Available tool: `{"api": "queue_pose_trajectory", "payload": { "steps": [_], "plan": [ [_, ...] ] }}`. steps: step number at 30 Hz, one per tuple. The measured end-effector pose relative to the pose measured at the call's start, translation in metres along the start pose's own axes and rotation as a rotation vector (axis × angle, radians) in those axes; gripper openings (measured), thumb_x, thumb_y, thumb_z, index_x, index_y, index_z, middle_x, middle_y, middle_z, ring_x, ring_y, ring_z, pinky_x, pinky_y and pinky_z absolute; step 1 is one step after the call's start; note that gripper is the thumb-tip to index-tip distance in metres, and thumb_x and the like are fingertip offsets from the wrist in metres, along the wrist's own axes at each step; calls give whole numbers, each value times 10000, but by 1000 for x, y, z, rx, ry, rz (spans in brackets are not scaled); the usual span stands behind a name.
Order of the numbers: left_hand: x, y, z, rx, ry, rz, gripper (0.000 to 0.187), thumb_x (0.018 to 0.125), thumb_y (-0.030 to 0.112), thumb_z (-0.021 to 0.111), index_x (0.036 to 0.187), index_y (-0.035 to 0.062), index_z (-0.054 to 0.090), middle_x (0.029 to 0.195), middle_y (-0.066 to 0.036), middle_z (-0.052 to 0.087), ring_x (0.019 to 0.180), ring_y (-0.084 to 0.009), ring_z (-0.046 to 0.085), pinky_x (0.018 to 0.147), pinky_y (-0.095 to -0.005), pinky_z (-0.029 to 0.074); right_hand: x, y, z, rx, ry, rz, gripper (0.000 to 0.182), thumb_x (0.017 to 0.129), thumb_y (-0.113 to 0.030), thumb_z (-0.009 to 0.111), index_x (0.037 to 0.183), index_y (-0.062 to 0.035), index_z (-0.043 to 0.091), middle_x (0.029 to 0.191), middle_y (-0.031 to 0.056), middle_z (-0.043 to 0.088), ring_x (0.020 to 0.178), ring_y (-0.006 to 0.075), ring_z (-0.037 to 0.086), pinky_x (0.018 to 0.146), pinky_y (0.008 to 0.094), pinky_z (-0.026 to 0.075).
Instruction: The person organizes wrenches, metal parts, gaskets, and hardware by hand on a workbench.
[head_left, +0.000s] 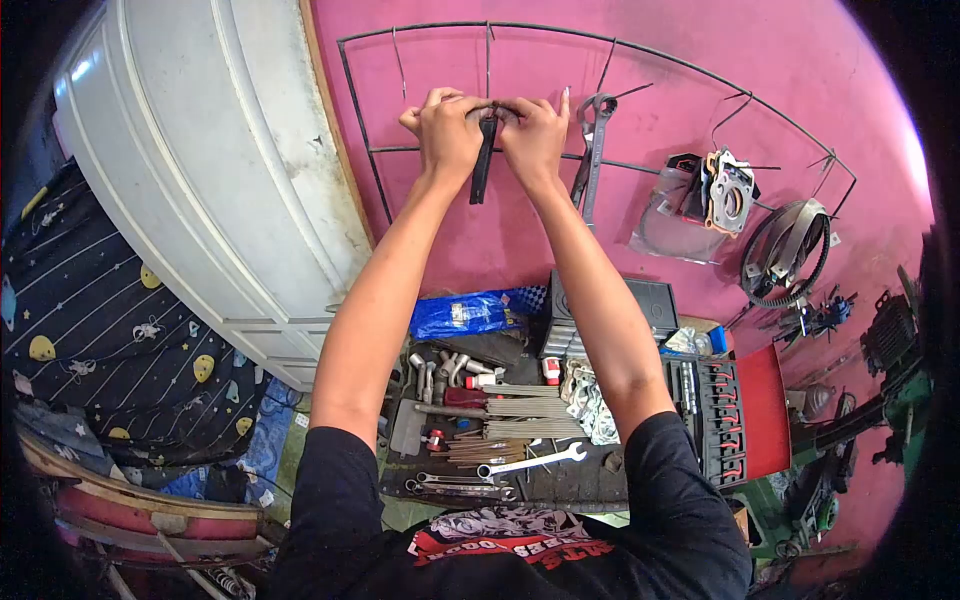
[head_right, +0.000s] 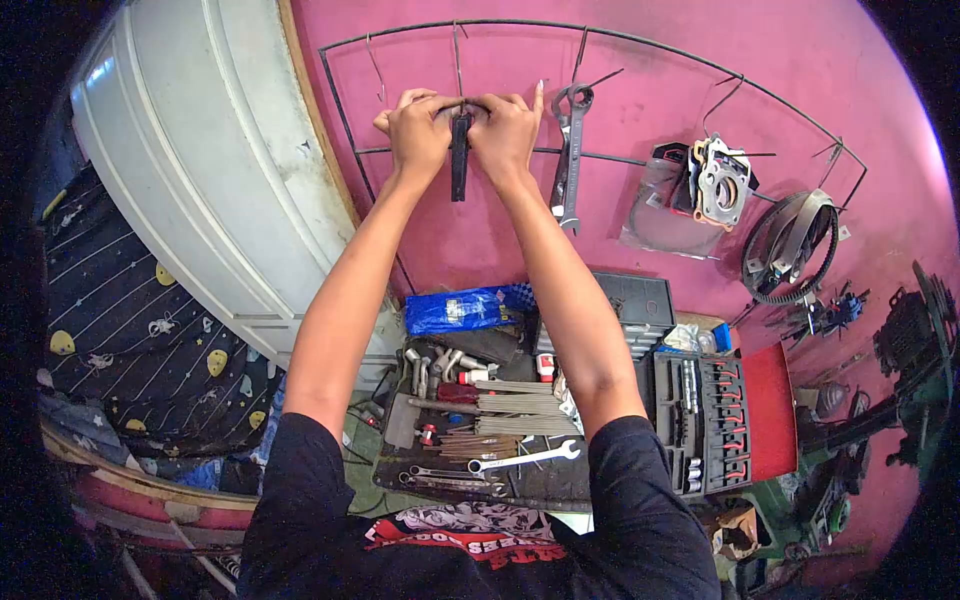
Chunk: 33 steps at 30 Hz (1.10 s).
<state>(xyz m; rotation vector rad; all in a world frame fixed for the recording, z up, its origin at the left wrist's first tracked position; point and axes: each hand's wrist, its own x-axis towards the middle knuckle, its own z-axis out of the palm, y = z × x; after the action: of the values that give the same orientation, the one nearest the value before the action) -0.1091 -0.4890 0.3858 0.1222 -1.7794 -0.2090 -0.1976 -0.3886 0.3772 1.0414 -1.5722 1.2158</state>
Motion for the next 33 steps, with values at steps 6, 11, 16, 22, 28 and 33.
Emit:
{"api": "queue_pose_trajectory", "payload": {
  "steps": [6,11,16,22,28,33],
  "plan": [
    [0,-6,8,27,-72,-46,169,844,162,726,969,210,829,888,-23,759,1006,-207,665,891,-435,315,-1,5,3,-23,4,0,126,849,-139,708,908,-96,811,792,99,749,780,267,684,1232,533,238],
    [-3,-7,9,7,-72,-69,159,844,178,738,970,214,829,859,-23,744,970,-207,658,870,-430,314,-4,7,1,-66,-30,-9,127,850,-150,719,916,-98,813,802,111,752,783,266,689,1228,519,253],
    [-7,-11,7,26,-51,-7,143,867,238,743,982,213,826,879,-9,748,980,-197,643,879,-441,300,-8,1,-6,-72,-39,-43,122,851,-150,727,917,-94,812,827,113,758,847,255,701,1228,518,252],
    [-20,8,-9,132,69,122,129,872,250,747,957,181,815,908,21,755,1023,-177,619,913,-442,264,-20,-9,-21,-71,15,-99,122,843,-145,739,932,-103,812,868,75,770,888,245,701,1220,529,257],
    [-46,24,-33,116,56,151,130,860,266,765,950,185,815,900,36,757,1021,-168,622,914,-432,262,-53,-21,-53,-134,-24,-93,136,858,-178,755,973,-144,817,907,31,778,950,242,687,1196,520,286],
    [-90,29,-45,82,-55,154,130,838,277,792,933,192,819,901,42,764,1017,-151,636,899,-425,271,-98,-24,-64,-89,-118,-115,147,816,-141,743,943,-130,817,901,42,780,927,255,682,1221,515,250]
  ]
}}
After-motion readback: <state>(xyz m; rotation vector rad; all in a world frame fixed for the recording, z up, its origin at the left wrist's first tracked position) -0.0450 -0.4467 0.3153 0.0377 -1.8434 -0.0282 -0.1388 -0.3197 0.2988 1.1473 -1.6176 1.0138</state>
